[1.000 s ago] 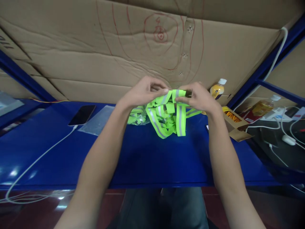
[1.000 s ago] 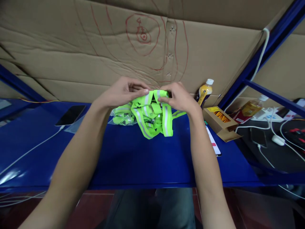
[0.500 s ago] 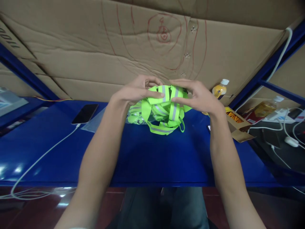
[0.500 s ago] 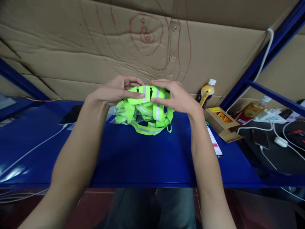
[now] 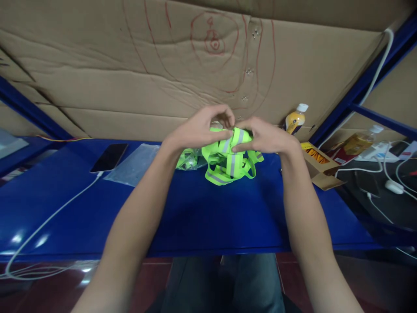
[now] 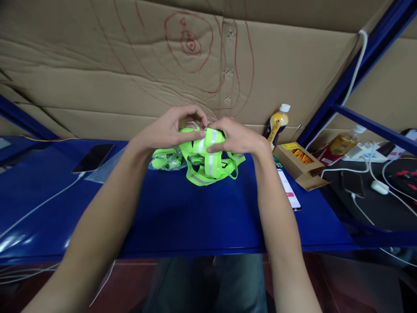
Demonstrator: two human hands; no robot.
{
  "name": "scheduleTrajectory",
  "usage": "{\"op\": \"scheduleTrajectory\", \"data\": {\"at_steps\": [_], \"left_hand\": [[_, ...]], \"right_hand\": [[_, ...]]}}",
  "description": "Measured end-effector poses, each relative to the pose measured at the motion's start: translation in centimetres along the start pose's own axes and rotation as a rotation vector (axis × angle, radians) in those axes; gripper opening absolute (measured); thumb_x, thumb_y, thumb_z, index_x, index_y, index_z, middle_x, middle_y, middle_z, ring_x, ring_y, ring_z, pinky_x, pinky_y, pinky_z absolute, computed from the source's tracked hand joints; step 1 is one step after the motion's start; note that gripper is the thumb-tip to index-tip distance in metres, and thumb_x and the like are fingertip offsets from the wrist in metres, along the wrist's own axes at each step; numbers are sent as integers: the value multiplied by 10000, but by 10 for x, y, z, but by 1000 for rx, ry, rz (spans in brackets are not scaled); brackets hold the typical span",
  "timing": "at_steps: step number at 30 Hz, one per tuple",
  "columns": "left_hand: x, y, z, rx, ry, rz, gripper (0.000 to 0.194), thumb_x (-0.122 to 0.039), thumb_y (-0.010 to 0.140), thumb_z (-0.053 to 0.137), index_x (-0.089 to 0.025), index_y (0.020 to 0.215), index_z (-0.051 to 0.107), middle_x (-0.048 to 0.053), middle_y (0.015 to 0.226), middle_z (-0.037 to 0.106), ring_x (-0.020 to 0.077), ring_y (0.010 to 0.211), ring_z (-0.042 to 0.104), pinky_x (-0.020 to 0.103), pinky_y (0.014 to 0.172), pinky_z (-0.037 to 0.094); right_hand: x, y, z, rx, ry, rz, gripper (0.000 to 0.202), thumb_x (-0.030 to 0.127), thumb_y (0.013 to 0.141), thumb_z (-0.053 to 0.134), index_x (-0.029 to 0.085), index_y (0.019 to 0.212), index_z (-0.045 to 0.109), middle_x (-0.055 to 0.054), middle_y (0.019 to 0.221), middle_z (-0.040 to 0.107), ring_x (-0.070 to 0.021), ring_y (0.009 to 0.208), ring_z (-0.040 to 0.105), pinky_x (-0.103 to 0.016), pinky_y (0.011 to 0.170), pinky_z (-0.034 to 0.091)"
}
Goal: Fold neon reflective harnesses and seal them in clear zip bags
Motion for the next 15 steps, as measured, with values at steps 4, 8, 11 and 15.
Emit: {"op": "scheduleTrajectory", "data": {"at_steps": [4, 8, 11, 15], "left_hand": [[1, -6, -19, -163, -25, -80, 376, -558, 985, 742, -182, 979, 731, 83, 1004, 766, 230, 977, 701, 332, 879, 524], [3, -6, -13, -92, 169, -178, 460, -568, 1070, 607, -187, 835, 713, 37, 785, 705, 219, 823, 646, 322, 774, 468], [-1, -1, 1, -120, 225, -144, 495, -526, 1107, 548, -211, 737, 640, 27, 693, 628, 225, 798, 636, 333, 791, 456], [-6, 6, 16, -194, 233, -92, 445, -523, 1111, 560, -231, 787, 647, 66, 785, 667, 277, 977, 695, 365, 924, 479]], "right_hand": [[4, -5, -11, -130, 9, -29, 271, 366, 852, 864, 178, 846, 669, 32, 769, 578, -146, 757, 468, -304, 713, 336], [4, -8, -20, -239, -4, -62, 309, 371, 840, 875, 192, 788, 630, 18, 794, 615, -164, 792, 495, -308, 729, 359], [1, -4, -15, -228, -6, -45, 279, 371, 833, 883, 191, 832, 669, 9, 833, 650, -175, 811, 530, -310, 747, 393], [1, 3, -1, -162, -24, -63, 283, 349, 789, 918, 184, 905, 719, 9, 863, 678, -181, 832, 566, -309, 780, 431]]}}
Point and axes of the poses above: each hand's wrist, its own y-axis towards the middle knuckle, its own z-axis out of the palm, x = y × z, the point moved 6 cm from there along y, towards the middle knuckle
